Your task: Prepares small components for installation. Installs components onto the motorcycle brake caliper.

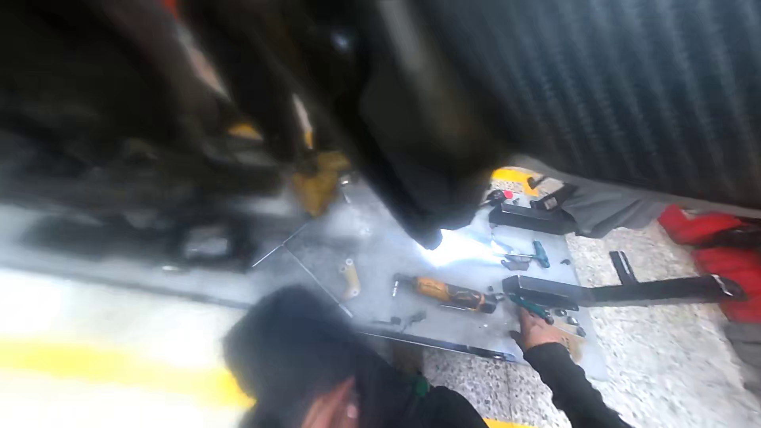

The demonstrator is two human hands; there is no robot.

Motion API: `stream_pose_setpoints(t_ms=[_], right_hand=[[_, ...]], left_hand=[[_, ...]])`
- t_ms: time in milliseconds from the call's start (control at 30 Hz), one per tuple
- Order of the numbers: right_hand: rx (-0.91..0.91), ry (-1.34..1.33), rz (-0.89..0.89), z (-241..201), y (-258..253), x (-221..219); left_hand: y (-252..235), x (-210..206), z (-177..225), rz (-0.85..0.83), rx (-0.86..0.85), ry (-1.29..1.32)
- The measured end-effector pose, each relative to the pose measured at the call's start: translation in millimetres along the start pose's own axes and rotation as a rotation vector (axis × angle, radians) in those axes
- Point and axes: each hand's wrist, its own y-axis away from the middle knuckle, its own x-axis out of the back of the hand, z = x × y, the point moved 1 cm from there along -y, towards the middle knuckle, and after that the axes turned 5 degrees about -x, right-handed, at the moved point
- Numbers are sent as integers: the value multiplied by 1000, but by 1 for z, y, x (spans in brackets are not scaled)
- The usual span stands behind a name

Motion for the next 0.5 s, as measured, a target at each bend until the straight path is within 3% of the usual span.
stream_pose_setpoints(t_ms=[33,100,133,167,200,267,300,367,500], right_hand=[[65,-28,104,-13,11,5],[361,-237,283,-50,36,17],[532,-387,254,-73,54,23],[696,-570,93,-97,74,26],[821,-777,-196,-121,97,29],[951,-1098,-804,-162,139,33],[970,-1179,-989,-177,154,32],[961,-1245,-1097,-194,170,27],[828,-1298,-1042,-213,169,20]], left_hand=[[0,1,3,12,14,4],[-4,1,7,27,30,5],[-7,-1,8,13,15,1],[-10,-3,10,-20,-16,-8],[-15,-6,11,-55,-58,-18],[-26,-15,16,-108,-139,-43],[-30,-18,17,-110,-157,-54],[-32,-22,16,-66,-145,-94],[-40,-13,12,-10,-115,-154]])
